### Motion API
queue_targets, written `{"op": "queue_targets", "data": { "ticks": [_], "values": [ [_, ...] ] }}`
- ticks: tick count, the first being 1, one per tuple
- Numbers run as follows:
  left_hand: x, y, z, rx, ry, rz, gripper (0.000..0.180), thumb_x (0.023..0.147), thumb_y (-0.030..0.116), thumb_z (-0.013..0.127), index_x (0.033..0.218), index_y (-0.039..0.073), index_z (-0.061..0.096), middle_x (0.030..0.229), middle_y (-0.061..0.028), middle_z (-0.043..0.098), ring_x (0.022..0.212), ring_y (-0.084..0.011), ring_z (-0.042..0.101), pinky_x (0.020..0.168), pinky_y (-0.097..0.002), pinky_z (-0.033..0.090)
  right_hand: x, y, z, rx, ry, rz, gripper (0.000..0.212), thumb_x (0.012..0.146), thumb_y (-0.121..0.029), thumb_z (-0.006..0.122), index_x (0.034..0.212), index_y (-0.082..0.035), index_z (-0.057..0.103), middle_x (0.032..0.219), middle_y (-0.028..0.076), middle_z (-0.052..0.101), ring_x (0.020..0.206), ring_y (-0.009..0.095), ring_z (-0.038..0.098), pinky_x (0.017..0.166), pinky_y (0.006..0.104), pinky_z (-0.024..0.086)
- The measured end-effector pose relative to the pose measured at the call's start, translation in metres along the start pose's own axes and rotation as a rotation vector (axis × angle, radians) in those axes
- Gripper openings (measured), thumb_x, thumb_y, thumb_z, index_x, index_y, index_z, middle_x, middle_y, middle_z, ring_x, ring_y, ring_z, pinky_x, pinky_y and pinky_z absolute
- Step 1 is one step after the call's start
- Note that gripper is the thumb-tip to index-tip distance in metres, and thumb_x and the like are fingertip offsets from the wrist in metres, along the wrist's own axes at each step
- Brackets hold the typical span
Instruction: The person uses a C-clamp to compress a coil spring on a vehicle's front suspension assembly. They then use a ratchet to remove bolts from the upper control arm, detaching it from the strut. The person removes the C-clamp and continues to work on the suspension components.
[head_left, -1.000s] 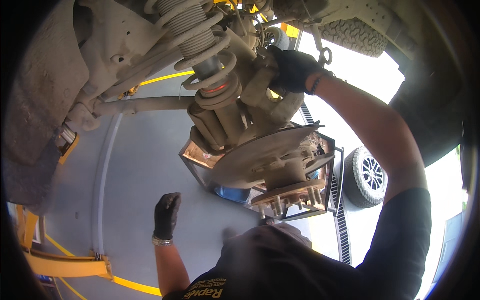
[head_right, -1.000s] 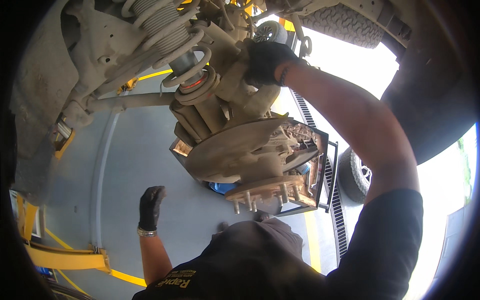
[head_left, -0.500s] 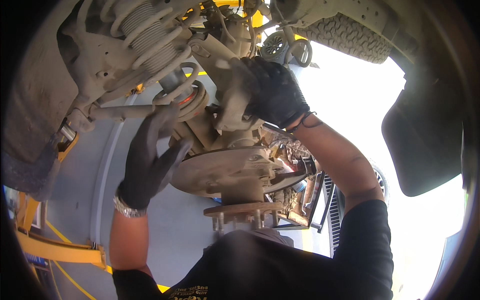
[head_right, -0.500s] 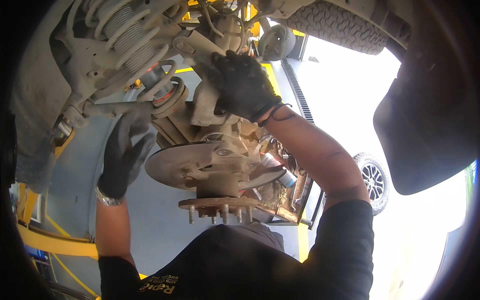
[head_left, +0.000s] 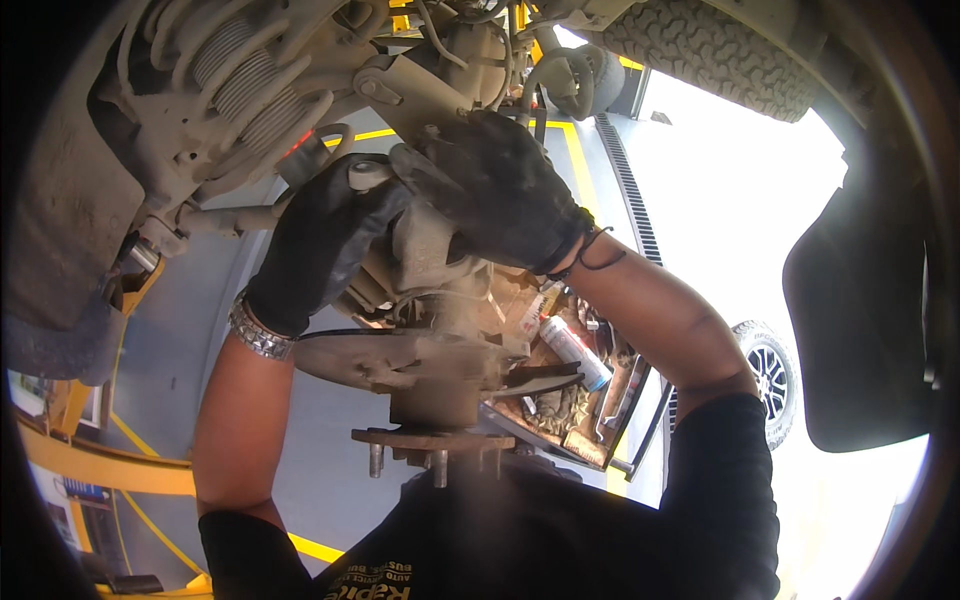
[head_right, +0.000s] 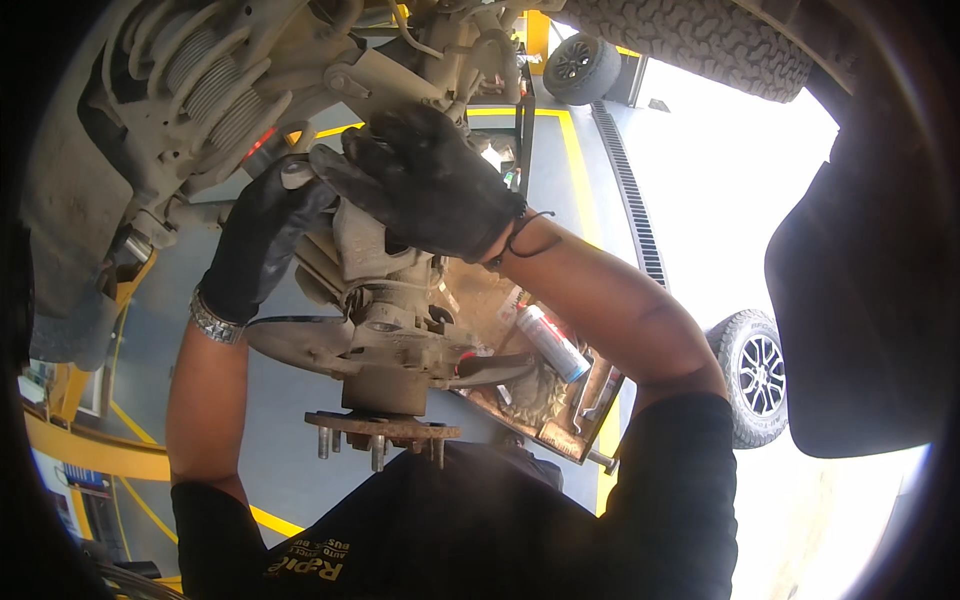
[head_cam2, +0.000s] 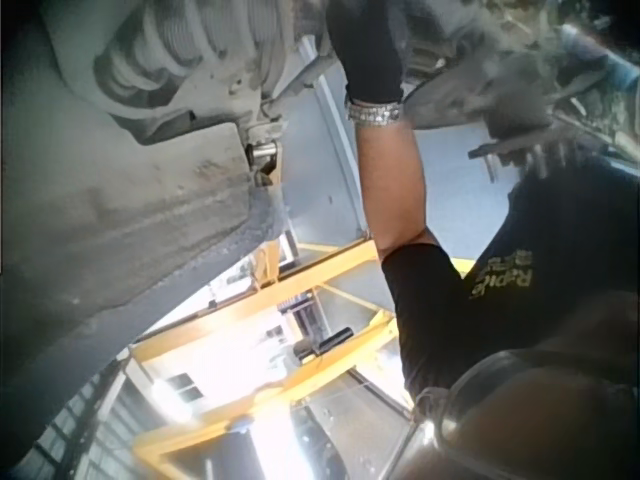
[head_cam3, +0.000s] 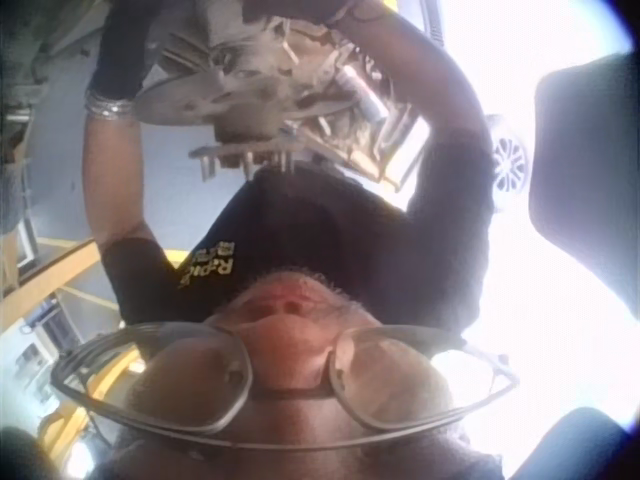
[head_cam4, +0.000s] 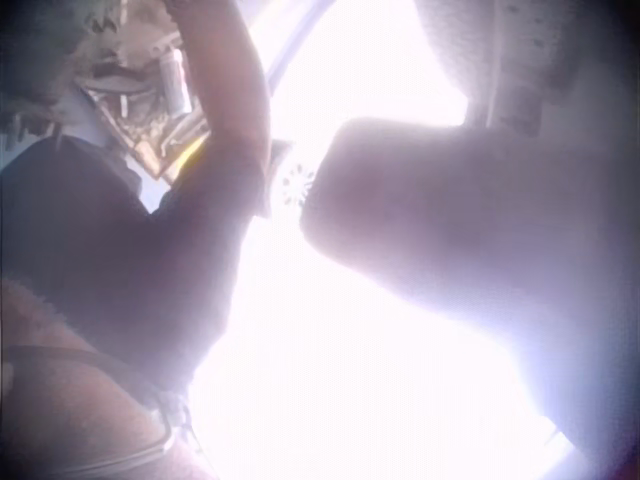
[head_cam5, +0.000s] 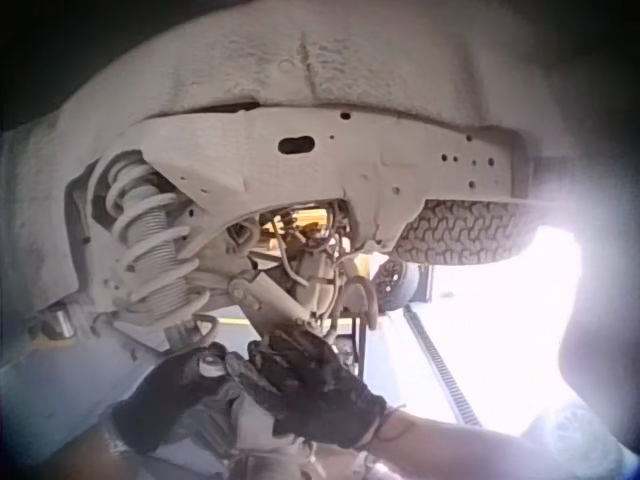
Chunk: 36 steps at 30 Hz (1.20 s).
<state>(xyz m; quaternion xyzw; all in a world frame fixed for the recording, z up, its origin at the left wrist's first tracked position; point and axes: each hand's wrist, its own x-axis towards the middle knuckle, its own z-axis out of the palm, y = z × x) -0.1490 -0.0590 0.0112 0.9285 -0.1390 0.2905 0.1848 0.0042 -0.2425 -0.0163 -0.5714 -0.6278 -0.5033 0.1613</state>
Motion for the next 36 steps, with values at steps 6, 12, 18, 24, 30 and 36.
{"op": "queue_targets", "data": {
  "ticks": [6, 12, 18, 24, 30, 36],
  "values": [
    [0.001, -0.007, 0.005, -0.201, 0.165, -0.176, 0.026, 0.099, 0.01, 0.057, 0.125, 0.007, 0.059, 0.11, -0.0134, 0.064, 0.089, -0.023, 0.067, 0.079, -0.0339, 0.055, 0.009, -0.007, 0.011, -0.063, 0.09, 0.065, 0.067, 0.078, -0.033, 0.068, 0.142, -0.019, 0.054, 0.108, 0.004, 0.062, 0.105, 0.026, 0.061, 0.095, 0.0432, 0.047],
    [-0.004, 0.009, 0.004, -0.772, 0.273, -0.396, 0.028, 0.1, 0.021, 0.058, 0.119, 0.0, 0.06, 0.106, -0.0077, 0.065, 0.09, -0.0136, 0.064, 0.081, -0.0312, 0.054, 0.008, -0.015, 0.012, -0.118, 0.161, -0.013, 0.06, 0.083, -0.03, 0.068, 0.14, -0.017, 0.054, 0.11, 0.009, 0.063, 0.102, 0.027, 0.063, 0.088, 0.0415, 0.052],
    [0.002, 0.016, -0.003, -0.653, 0.274, -0.497, 0.026, 0.095, 0.024, 0.065, 0.105, 0.0, 0.065, 0.091, -0.004, 0.068, 0.083, -0.0116, 0.063, 0.076, -0.0277, 0.051, -0.071, -0.005, -0.032, 0.57, 0.218, 0.284, 0.05, 0.07, -0.017, 0.083, 0.115, -0.002, 0.066, 0.097, 0.014, 0.066, 0.09, 0.024, 0.067, 0.081, 0.0365, 0.055],
    [0.015, 0.027, -0.012, -0.224, 0.113, -0.543, 0.032, 0.088, 0.029, 0.072, 0.103, 0.001, 0.066, 0.089, -0.0076, 0.069, 0.079, -0.0181, 0.066, 0.074, -0.0303, 0.052, -0.097, -0.01, 0.023, 1.007, -0.179, 0.77, 0.07, 0.068, -0.034, 0.091, 0.12, -0.003, 0.057, 0.123, 0.015, 0.059, 0.105, 0.03, 0.061, 0.087, 0.0409, 0.053],
    [0.003, 0.007, -0.014, -0.281, 0.03, -0.162, 0.034, 0.08, 0.022, 0.081, 0.1, 0.001, 0.064, 0.103, -0.0109, 0.067, 0.094, -0.0193, 0.064, 0.082, -0.0374, 0.052, -0.065, -0.024, 0.035, 1.082, -0.166, 0.783, 0.063, 0.069, -0.034, 0.089, 0.117, -0.003, 0.06, 0.11, 0.014, 0.066, 0.101, 0.03, 0.065, 0.086, 0.0417, 0.053],
    [0.01, 0.002, 0.007, -0.582, -0.232, -0.36, 0.09, 0.08, 0.023, 0.084, 0.15, 0.005, 0.031, 0.142, -0.0123, 0.047, 0.131, -0.0241, 0.049, 0.11, -0.0412, 0.042, -0.075, -0.028, 0.033, 1.264, -0.156, 0.851, 0.06, 0.073, -0.033, 0.085, 0.123, -0.007, 0.063, 0.114, 0.011, 0.068, 0.104, 0.027, 0.067, 0.09, 0.0402, 0.053]
  ]
}}
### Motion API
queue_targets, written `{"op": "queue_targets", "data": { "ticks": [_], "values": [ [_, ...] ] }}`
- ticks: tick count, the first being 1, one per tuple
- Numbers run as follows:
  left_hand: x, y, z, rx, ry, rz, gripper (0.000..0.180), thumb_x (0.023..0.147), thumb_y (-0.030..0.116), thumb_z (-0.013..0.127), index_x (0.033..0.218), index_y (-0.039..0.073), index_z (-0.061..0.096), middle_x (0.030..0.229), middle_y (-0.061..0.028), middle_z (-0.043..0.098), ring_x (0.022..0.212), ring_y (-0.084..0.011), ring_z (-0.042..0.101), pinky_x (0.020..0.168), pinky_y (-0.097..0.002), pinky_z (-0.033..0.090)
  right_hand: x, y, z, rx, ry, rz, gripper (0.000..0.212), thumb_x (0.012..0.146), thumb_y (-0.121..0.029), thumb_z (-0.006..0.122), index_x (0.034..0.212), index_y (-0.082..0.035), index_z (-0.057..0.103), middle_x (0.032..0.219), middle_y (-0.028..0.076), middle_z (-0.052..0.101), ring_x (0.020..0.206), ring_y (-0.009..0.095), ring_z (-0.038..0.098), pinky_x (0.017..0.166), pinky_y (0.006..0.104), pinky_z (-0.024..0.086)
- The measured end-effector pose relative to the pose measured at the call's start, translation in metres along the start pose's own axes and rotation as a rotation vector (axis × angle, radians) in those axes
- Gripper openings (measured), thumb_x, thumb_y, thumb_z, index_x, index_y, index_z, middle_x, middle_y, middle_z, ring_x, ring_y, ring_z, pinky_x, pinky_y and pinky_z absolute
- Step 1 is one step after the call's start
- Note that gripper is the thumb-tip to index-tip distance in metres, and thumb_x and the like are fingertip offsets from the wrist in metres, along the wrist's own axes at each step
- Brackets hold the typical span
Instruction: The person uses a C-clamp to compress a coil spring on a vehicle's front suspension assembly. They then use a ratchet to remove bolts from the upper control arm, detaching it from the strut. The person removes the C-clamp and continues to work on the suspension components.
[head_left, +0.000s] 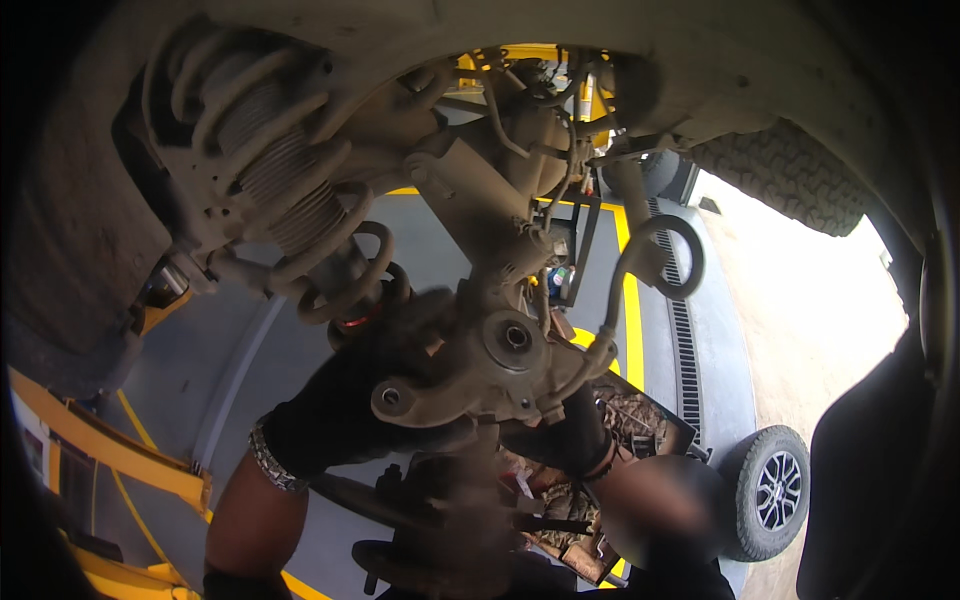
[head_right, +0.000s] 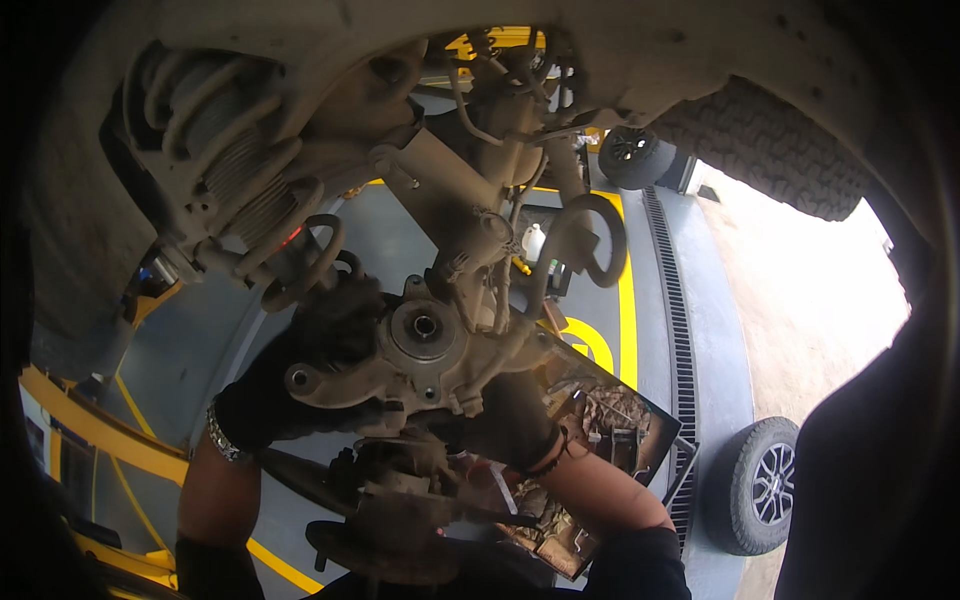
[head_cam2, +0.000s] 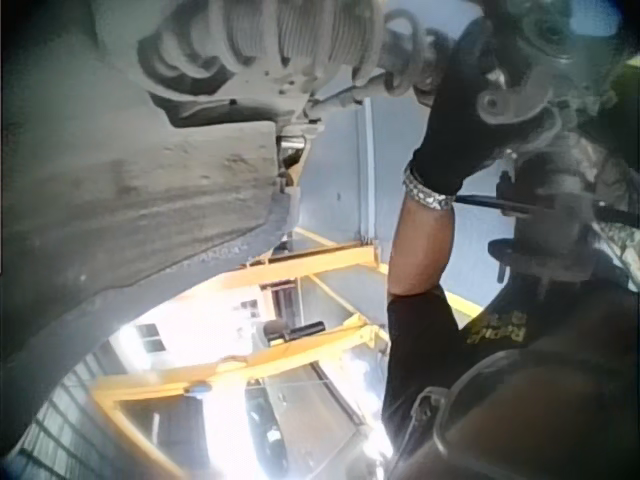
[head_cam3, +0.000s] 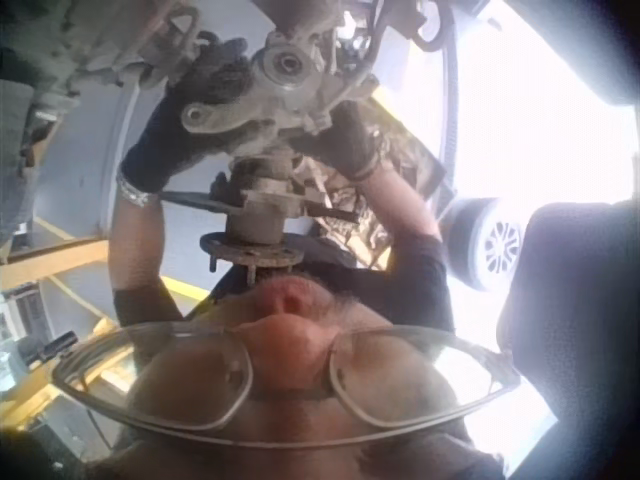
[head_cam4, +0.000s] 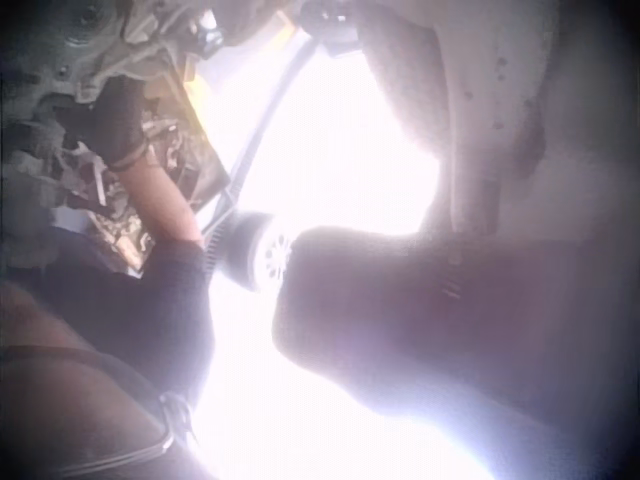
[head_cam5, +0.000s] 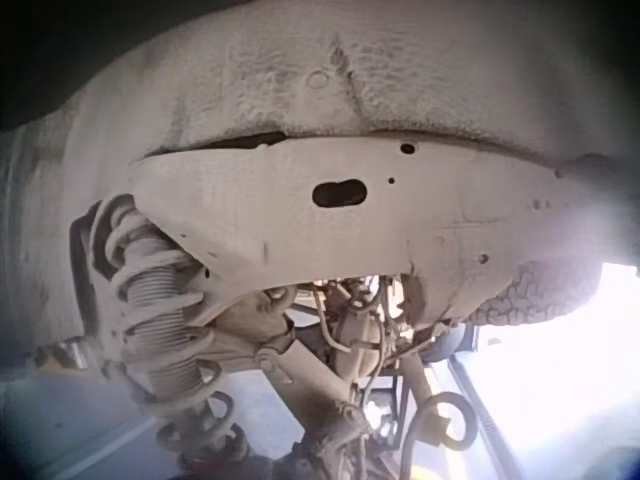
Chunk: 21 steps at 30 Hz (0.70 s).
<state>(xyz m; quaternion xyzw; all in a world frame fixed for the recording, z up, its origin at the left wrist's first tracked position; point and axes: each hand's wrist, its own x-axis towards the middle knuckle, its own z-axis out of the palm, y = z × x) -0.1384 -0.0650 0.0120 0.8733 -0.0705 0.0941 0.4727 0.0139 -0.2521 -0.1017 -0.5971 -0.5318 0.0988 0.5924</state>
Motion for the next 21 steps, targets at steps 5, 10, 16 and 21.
{"op": "queue_targets", "data": {
  "ticks": [5, 10, 16, 21],
  "values": [
    [-0.012, -0.004, -0.005, 0.124, -0.159, -0.115, 0.101, 0.08, 0.02, 0.084, 0.156, 0.003, 0.019, 0.154, -0.0158, 0.037, 0.143, -0.0251, 0.038, 0.118, -0.0412, 0.033, 0.01, -0.013, 0.004, -0.312, 0.001, -0.205, 0.063, 0.076, -0.045, 0.081, 0.124, -0.008, 0.063, 0.113, 0.01, 0.068, 0.103, 0.028, 0.067, 0.091, 0.0421, 0.052],
    [0.0, -0.013, 0.007, -0.13, -0.082, -0.068, 0.099, 0.082, 0.018, 0.082, 0.156, 0.003, 0.018, 0.152, -0.0159, 0.038, 0.142, -0.0251, 0.039, 0.116, -0.0417, 0.036, 0.001, -0.005, -0.003, -0.38, 0.014, -0.137, 0.063, 0.077, -0.049, 0.08, 0.121, -0.008, 0.064, 0.111, 0.012, 0.069, 0.101, 0.031, 0.066, 0.091, 0.0433, 0.05],
    [0.008, -0.013, -0.003, -0.123, -0.213, -0.113, 0.076, 0.082, 0.014, 0.08, 0.145, 0.006, 0.038, 0.131, -0.0102, 0.053, 0.118, -0.0172, 0.055, 0.099, -0.0357, 0.05, 0.003, -0.022, -0.005, -0.439, -0.012, -0.111, 0.059, 0.077, -0.042, 0.083, 0.12, -0.005, 0.064, 0.112, 0.014, 0.068, 0.104, 0.032, 0.065, 0.092, 0.0441, 0.05],
    [0.01, -0.009, 0.005, -0.008, -0.083, -0.094, 0.053, 0.088, 0.019, 0.077, 0.133, 0.006, 0.052, 0.124, -0.007, 0.058, 0.113, -0.0156, 0.057, 0.097, -0.0334, 0.051, 0.006, -0.012, -0.028, 0.029, -0.002, -0.185, 0.047, 0.08, -0.017, 0.08, 0.12, -0.001, 0.06, 0.113, 0.013, 0.065, 0.107, 0.027, 0.064, 0.092, 0.0391, 0.051]
  ]
}}
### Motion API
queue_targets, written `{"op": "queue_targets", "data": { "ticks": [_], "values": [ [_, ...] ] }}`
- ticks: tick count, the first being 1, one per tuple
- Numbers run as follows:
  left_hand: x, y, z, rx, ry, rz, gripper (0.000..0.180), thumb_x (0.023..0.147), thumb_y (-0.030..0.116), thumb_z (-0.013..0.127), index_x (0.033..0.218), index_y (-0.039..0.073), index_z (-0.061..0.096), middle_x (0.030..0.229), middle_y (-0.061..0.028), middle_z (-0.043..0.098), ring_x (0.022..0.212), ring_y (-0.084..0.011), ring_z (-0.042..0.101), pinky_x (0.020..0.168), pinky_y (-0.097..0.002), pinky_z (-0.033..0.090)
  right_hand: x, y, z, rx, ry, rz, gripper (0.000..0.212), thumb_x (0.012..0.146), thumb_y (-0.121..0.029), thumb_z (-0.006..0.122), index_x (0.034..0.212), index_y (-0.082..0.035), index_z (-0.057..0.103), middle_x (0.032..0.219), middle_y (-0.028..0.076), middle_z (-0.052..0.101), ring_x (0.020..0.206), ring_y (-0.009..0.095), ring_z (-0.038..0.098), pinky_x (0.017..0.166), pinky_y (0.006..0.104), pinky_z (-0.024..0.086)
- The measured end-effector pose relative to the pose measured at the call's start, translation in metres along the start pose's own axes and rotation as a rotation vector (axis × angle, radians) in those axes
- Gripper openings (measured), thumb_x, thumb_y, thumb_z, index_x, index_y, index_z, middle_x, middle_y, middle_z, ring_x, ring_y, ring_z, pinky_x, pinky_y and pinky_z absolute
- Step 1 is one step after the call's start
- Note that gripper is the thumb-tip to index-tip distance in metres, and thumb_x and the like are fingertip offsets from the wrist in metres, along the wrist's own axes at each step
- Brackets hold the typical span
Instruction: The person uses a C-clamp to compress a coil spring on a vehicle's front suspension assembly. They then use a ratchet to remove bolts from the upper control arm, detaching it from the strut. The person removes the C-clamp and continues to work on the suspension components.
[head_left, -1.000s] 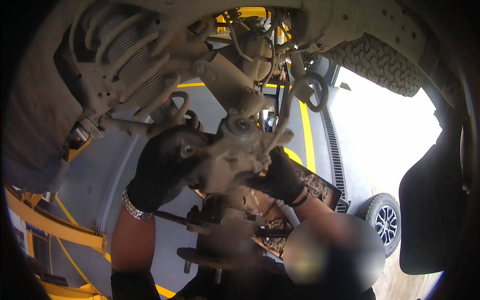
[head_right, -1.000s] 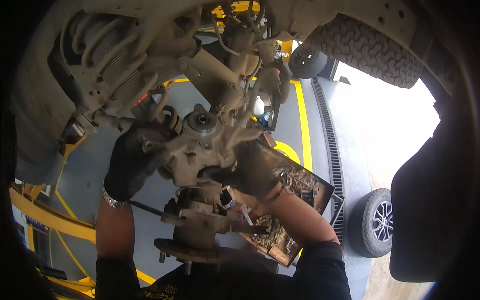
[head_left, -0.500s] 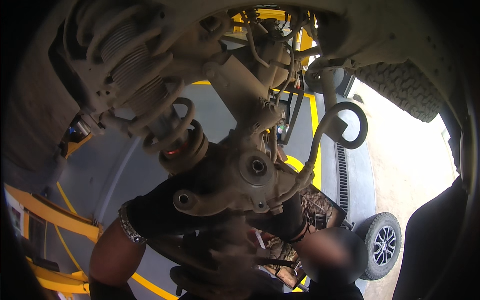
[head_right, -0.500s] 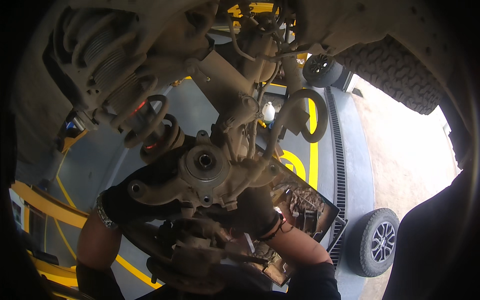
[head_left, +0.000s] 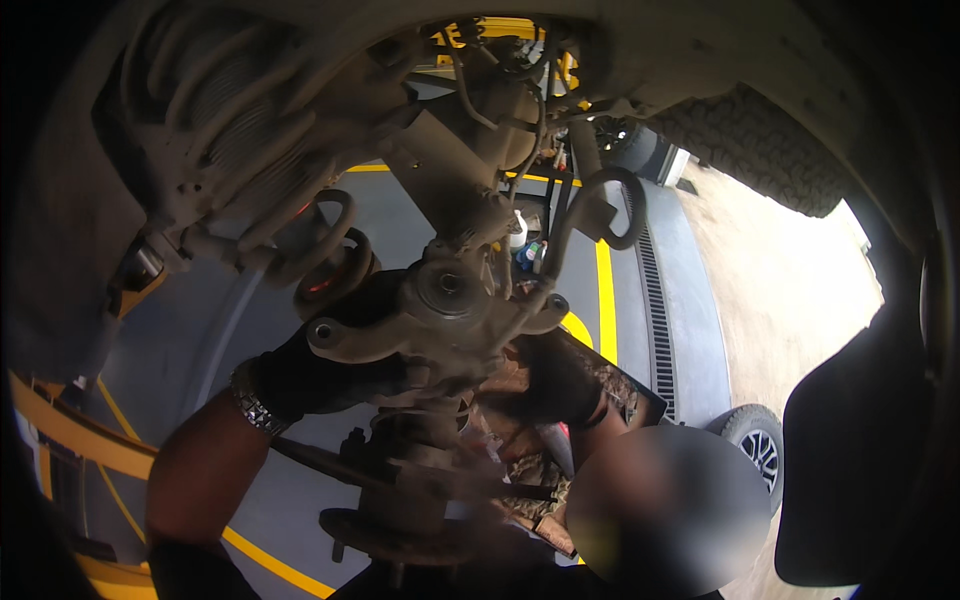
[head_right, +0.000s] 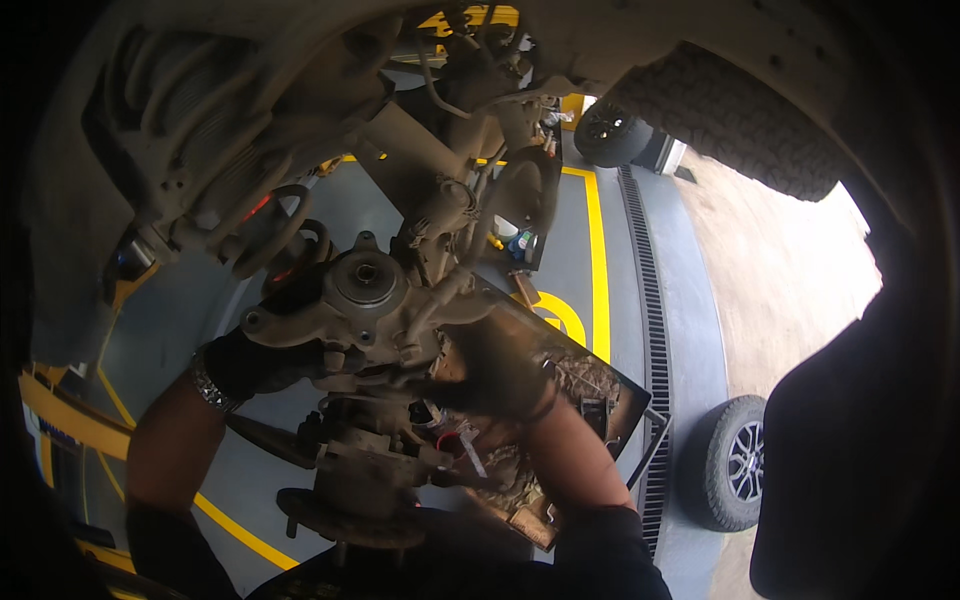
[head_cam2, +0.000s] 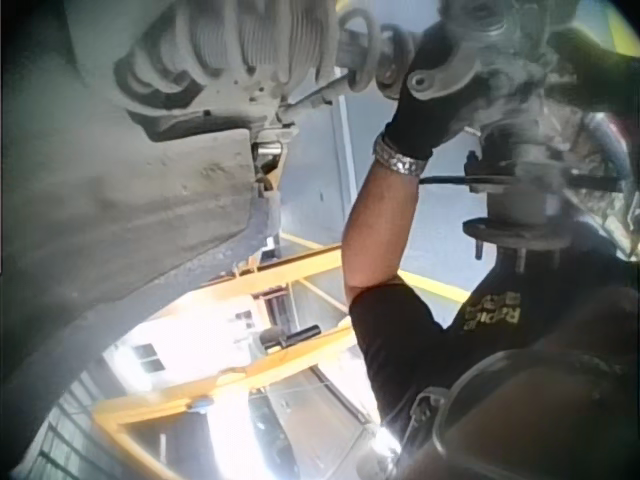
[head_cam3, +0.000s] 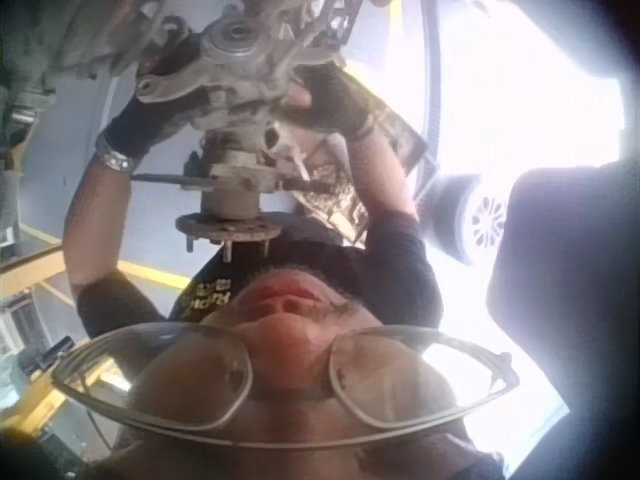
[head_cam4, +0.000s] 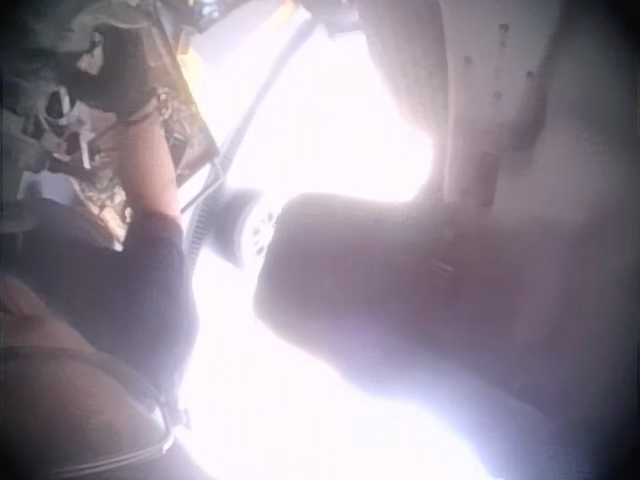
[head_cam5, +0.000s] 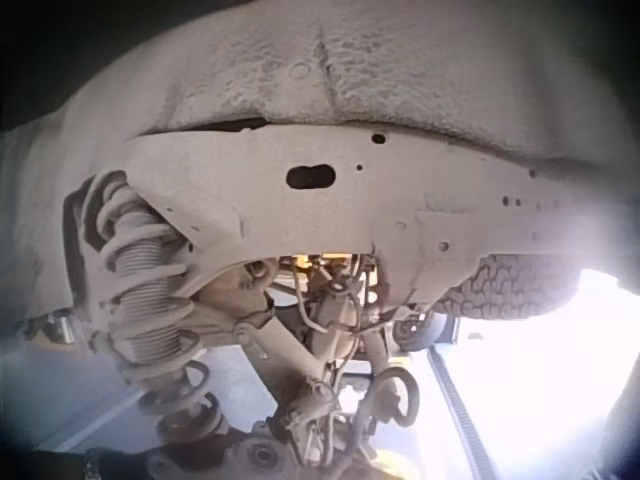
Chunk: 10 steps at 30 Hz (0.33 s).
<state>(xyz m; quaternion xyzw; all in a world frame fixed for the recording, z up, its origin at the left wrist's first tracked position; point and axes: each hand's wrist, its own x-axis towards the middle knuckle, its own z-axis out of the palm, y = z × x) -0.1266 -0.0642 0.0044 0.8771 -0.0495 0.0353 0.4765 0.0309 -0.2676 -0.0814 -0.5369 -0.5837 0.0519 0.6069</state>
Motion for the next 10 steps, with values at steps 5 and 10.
{"op": "queue_targets", "data": {
  "ticks": [5, 10],
  "values": [
    [-0.009, -0.018, -0.008, -0.277, 0.092, -0.154, 0.053, 0.084, 0.007, 0.077, 0.13, 0.005, 0.052, 0.12, -0.0041, 0.058, 0.108, -0.0115, 0.058, 0.091, -0.0317, 0.054, 0.03, 0.062, -0.054, -0.323, 0.356, 0.393, 0.052, 0.083, -0.02, 0.074, 0.128, -0.002, 0.057, 0.133, 0.021, 0.056, 0.122, 0.038, 0.055, 0.105, 0.0405, 0.047],
    [-0.002, 0.0, -0.005, -0.024, 0.117, -0.176, 0.06, 0.083, 0.01, 0.079, 0.134, 0.007, 0.049, 0.124, -0.0037, 0.056, 0.112, -0.0127, 0.056, 0.096, -0.0325, 0.052, 0.076, 0.086, -0.047, -0.831, 0.227, 0.161, 0.079, 0.085, -0.035, 0.074, 0.152, -0.013, 0.037, 0.16, 0.02, 0.024, 0.14, 0.04, 0.038, 0.11, 0.0429, 0.042]
  ]
}}
